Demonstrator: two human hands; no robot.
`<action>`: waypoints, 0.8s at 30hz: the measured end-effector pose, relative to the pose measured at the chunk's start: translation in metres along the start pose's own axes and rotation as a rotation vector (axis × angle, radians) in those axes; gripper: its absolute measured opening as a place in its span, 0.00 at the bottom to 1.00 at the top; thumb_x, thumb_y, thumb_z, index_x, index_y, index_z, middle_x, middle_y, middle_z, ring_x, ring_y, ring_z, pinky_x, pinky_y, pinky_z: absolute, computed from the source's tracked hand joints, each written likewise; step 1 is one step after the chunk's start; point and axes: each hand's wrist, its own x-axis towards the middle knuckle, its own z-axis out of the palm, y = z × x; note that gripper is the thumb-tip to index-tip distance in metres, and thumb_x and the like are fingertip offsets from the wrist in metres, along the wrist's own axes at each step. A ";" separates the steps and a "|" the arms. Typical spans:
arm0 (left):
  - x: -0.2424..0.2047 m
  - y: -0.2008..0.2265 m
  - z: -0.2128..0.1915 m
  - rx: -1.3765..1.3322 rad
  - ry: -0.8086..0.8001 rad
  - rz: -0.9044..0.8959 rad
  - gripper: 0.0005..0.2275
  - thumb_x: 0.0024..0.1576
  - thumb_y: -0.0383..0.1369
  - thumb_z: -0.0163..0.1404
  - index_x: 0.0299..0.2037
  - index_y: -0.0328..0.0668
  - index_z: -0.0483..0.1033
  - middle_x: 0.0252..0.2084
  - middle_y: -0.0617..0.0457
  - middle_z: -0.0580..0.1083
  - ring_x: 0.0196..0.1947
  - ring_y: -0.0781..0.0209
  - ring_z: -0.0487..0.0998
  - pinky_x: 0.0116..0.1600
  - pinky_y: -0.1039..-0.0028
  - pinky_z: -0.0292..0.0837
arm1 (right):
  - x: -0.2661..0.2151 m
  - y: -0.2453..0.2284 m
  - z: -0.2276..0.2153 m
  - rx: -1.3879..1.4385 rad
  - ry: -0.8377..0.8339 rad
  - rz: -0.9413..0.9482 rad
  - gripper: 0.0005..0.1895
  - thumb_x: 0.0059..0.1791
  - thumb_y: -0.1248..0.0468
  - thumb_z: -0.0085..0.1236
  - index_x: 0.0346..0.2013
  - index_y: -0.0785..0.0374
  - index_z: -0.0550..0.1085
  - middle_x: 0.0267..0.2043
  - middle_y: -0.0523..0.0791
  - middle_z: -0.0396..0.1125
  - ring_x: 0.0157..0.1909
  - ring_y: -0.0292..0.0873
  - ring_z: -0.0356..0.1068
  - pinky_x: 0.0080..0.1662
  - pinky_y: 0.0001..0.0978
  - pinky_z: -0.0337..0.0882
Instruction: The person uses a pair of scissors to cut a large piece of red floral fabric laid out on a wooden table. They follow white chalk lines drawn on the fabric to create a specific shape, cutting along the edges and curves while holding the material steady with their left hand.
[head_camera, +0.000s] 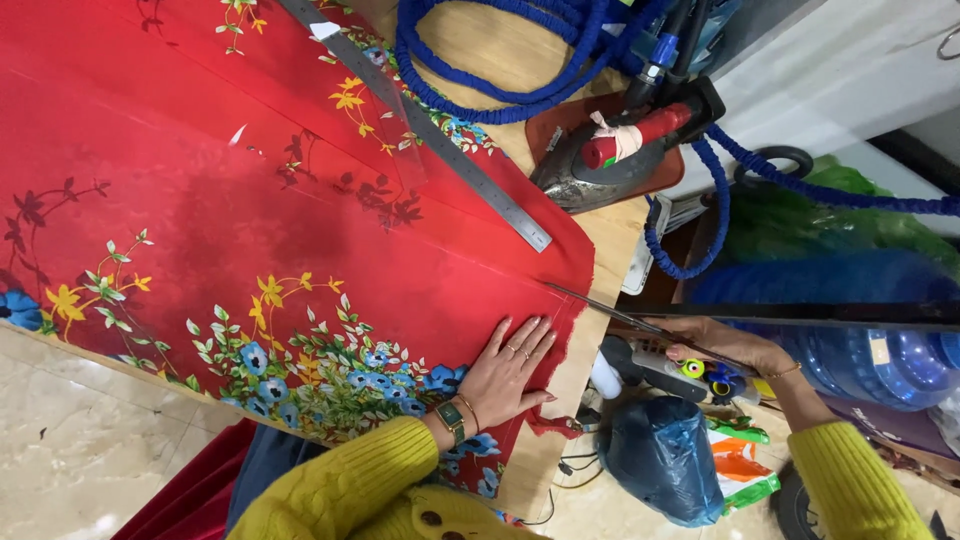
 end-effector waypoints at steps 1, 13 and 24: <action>0.000 0.000 0.000 0.000 0.000 -0.003 0.42 0.58 0.63 0.34 0.77 0.44 0.43 0.81 0.47 0.41 0.80 0.53 0.38 0.79 0.48 0.26 | 0.002 0.001 0.000 -0.002 -0.002 0.000 0.45 0.38 0.56 0.73 0.70 0.56 0.69 0.53 0.55 0.77 0.49 0.49 0.75 0.49 0.44 0.77; 0.001 0.001 -0.002 -0.005 -0.015 -0.012 0.42 0.58 0.63 0.33 0.77 0.45 0.44 0.81 0.48 0.41 0.80 0.54 0.38 0.79 0.49 0.26 | -0.007 0.003 -0.012 -0.010 -0.032 -0.036 0.32 0.44 0.53 0.68 0.62 0.58 0.78 0.27 0.50 0.68 0.22 0.41 0.57 0.23 0.31 0.60; 0.001 0.000 -0.004 0.174 0.054 0.010 0.42 0.58 0.65 0.31 0.76 0.44 0.45 0.80 0.48 0.43 0.80 0.54 0.40 0.80 0.49 0.30 | 0.007 0.012 -0.025 -0.395 -0.402 -0.392 0.41 0.50 0.41 0.45 0.73 0.57 0.56 0.79 0.45 0.50 0.79 0.44 0.49 0.73 0.38 0.46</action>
